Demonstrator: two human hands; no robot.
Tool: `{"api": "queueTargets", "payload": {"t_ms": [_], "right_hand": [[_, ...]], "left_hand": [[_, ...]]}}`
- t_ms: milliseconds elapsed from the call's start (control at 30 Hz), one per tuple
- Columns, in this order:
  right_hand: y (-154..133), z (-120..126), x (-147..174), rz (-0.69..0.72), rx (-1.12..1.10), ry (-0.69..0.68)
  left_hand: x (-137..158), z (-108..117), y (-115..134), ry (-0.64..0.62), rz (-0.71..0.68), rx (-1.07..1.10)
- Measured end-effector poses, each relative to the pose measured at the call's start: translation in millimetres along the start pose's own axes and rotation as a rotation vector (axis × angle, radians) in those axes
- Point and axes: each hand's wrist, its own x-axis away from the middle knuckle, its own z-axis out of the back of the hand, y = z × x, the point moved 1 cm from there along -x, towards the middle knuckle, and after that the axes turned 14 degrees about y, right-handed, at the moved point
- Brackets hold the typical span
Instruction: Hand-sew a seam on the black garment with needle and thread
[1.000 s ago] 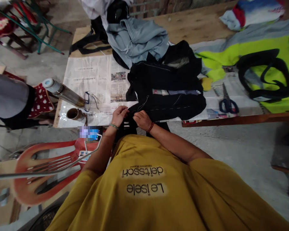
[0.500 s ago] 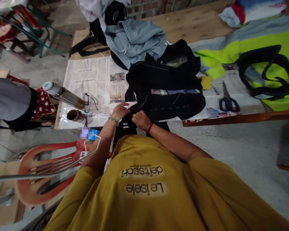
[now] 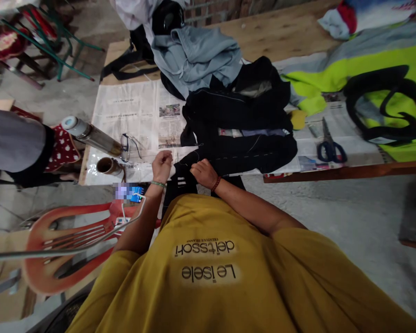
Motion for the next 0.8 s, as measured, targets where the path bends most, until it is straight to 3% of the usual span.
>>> {"api": "queueTargets", "payload": {"t_ms": [200,333,433,600,800], "right_hand": [[-0.6,0.6,0.5,0.001,-0.012,0.047],[-0.5,0.9,0.1,-0.045,-0.03,0.016],[-0.9,2.4,-0.7,-0.061,-0.035,0.015],[-1.7,3.0,-1.7,-0.047,-0.024,0.025],[-0.1,0.3,-0.9,-0.058,-0.048,0.01]], "left_hand": [[16.5,11.2,4.6,-0.296,0.194,-0.169],[23.4,11.9,16.8,-0.392,0.074,-0.206],[31.0,11.4,17.3,-0.355,-0.041,-0.187],[36.0,8.1,5.2,-0.287,-0.029,-0.16],[33.2,-2.8,0.4,-0.286,-0.229,-0.201]]}}
